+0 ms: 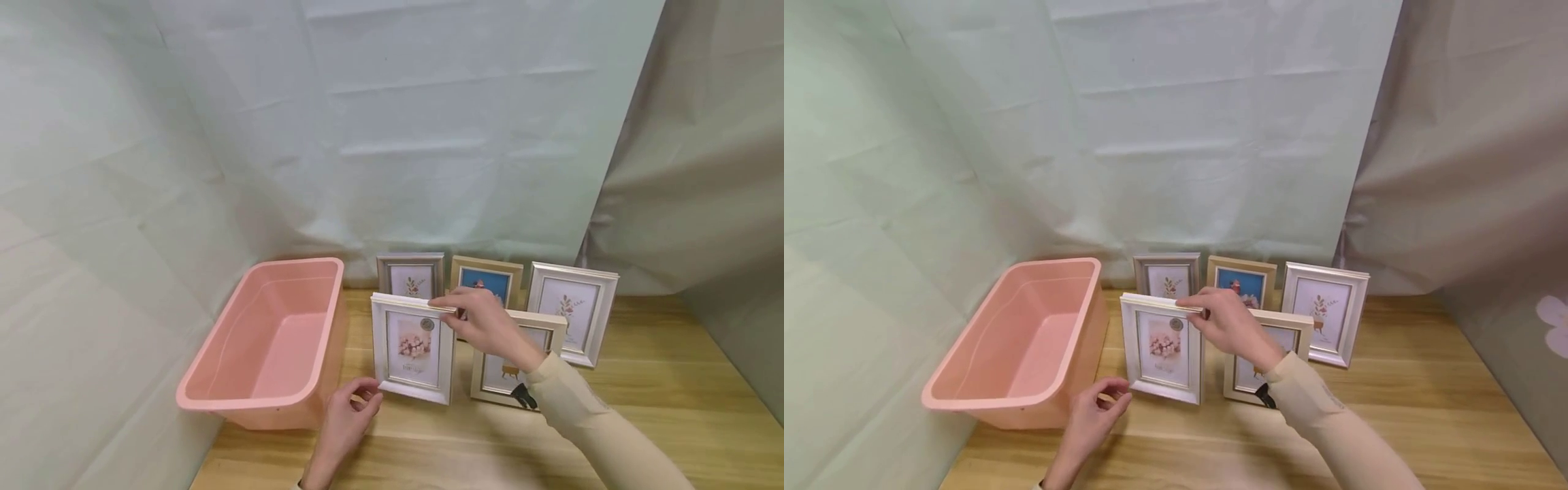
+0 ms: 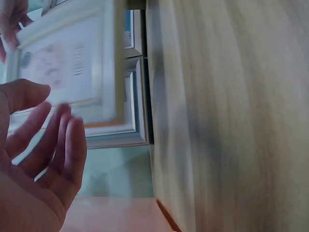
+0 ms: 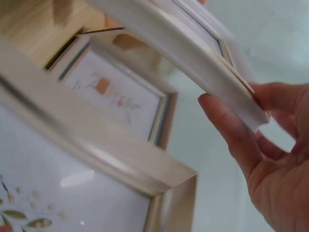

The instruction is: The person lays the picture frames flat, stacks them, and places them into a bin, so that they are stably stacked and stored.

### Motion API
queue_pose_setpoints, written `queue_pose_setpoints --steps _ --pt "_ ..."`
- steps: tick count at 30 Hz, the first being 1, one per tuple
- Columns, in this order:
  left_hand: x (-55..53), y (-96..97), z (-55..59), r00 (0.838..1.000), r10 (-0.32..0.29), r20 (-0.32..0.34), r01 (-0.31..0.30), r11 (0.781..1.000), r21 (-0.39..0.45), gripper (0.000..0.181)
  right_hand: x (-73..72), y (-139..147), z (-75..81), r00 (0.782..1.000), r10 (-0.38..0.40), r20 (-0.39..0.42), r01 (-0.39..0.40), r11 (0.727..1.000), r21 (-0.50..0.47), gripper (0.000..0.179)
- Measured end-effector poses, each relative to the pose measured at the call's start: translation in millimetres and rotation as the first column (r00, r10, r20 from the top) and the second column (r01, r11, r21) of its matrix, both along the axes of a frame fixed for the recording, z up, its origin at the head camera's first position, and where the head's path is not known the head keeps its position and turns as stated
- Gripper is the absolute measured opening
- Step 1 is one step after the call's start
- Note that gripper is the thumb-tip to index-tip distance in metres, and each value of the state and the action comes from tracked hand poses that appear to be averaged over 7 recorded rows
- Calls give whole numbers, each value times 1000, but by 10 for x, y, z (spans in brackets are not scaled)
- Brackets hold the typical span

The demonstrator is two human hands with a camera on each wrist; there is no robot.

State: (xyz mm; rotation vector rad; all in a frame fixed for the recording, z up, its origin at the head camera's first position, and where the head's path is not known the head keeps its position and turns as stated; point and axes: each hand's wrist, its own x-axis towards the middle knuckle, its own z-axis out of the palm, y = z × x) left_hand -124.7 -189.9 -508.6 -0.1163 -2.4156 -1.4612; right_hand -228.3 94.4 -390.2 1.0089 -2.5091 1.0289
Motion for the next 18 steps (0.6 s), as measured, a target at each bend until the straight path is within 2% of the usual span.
queue_pose_setpoints --steps 3,5,8,11,13,15,17,18 --pt "4 -2 -32 998 49 -45 -49 999 0 32 102 19 -5 999 -25 27 28 992 -122 30" --pt "0 -6 -46 996 82 -45 -80 996 29 42 180 35 1 997 -58 51 67 982 -178 28" --pt "-6 -12 -53 993 115 -2 -114 989 90 52 294 67 -2 986 -135 93 152 964 -220 27" --pt "-9 -18 -47 993 100 60 -109 977 182 59 421 109 -29 965 -187 186 234 933 -274 27" --pt "-6 -25 -44 995 50 91 -72 966 249 61 512 133 -66 946 -194 260 276 901 -334 28" --pt "-4 -38 -56 994 -29 109 -9 943 331 59 611 150 -110 922 -179 342 316 859 -403 30" --pt "-1 -56 -86 983 -142 113 81 901 426 58 708 156 -156 901 -159 404 351 814 -463 32" --pt "4 -68 -108 971 -211 110 134 867 479 58 755 155 -177 890 -144 432 366 790 -491 33"
